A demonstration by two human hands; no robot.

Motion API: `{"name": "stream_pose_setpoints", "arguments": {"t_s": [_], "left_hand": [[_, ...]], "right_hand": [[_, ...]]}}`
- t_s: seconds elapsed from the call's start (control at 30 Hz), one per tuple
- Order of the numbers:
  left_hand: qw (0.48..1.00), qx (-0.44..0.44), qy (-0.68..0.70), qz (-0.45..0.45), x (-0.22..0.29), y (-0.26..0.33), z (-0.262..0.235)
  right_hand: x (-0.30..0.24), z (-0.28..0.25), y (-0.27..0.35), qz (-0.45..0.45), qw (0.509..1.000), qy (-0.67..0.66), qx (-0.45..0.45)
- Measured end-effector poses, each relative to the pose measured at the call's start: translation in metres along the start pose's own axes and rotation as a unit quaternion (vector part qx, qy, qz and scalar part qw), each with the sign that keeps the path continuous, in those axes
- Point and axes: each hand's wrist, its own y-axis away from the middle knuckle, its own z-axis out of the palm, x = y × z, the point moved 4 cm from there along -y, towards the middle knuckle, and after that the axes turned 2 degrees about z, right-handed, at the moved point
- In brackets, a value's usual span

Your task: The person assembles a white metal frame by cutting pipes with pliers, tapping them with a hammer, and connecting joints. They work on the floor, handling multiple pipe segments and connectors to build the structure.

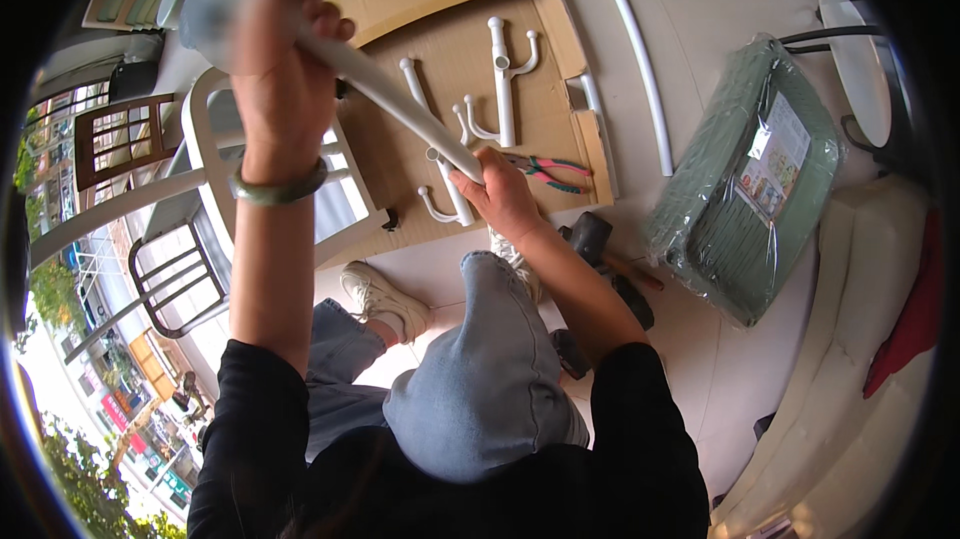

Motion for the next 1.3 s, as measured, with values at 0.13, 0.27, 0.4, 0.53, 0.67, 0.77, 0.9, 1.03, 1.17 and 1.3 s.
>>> {"name": "stream_pose_setpoints", "arguments": {"t_s": [0.13,0.27,0.4,0.53,0.67,0.77,0.9,1.03,1.17,1.3], "left_hand": [[0.993,0.027,-0.056,0.104,0.055,0.042,-0.013],[0.980,0.056,-0.107,0.159,0.073,0.069,-0.024],[0.961,0.084,-0.165,0.204,0.066,0.080,-0.034],[0.949,0.111,-0.171,0.240,0.066,0.090,-0.048],[0.948,0.151,-0.146,0.240,0.070,0.092,-0.062],[0.944,0.135,-0.153,0.259,0.069,0.092,-0.065],[0.941,0.162,-0.165,0.248,0.065,0.095,-0.069],[0.947,0.168,-0.152,0.229,0.062,0.096,-0.071],[0.945,0.172,-0.148,0.236,0.060,0.097,-0.074],[0.943,0.163,-0.143,0.253,0.062,0.098,-0.076]], "right_hand": [[0.022,-0.022,0.046,-0.084,0.985,0.074,0.134],[0.052,-0.067,0.132,0.092,0.961,0.083,0.248],[0.065,-0.087,0.181,0.179,0.944,0.107,0.255],[0.070,-0.085,0.198,0.202,0.930,0.151,0.266],[0.077,-0.068,0.206,0.203,0.939,0.133,0.243],[0.084,-0.060,0.207,0.187,0.941,0.168,0.225],[0.098,-0.059,0.209,0.201,0.934,0.204,0.214],[0.113,-0.064,0.217,0.239,0.918,0.214,0.232],[0.118,-0.068,0.222,0.234,0.867,0.375,0.230],[0.126,-0.075,0.220,0.248,0.860,0.395,0.209]]}}
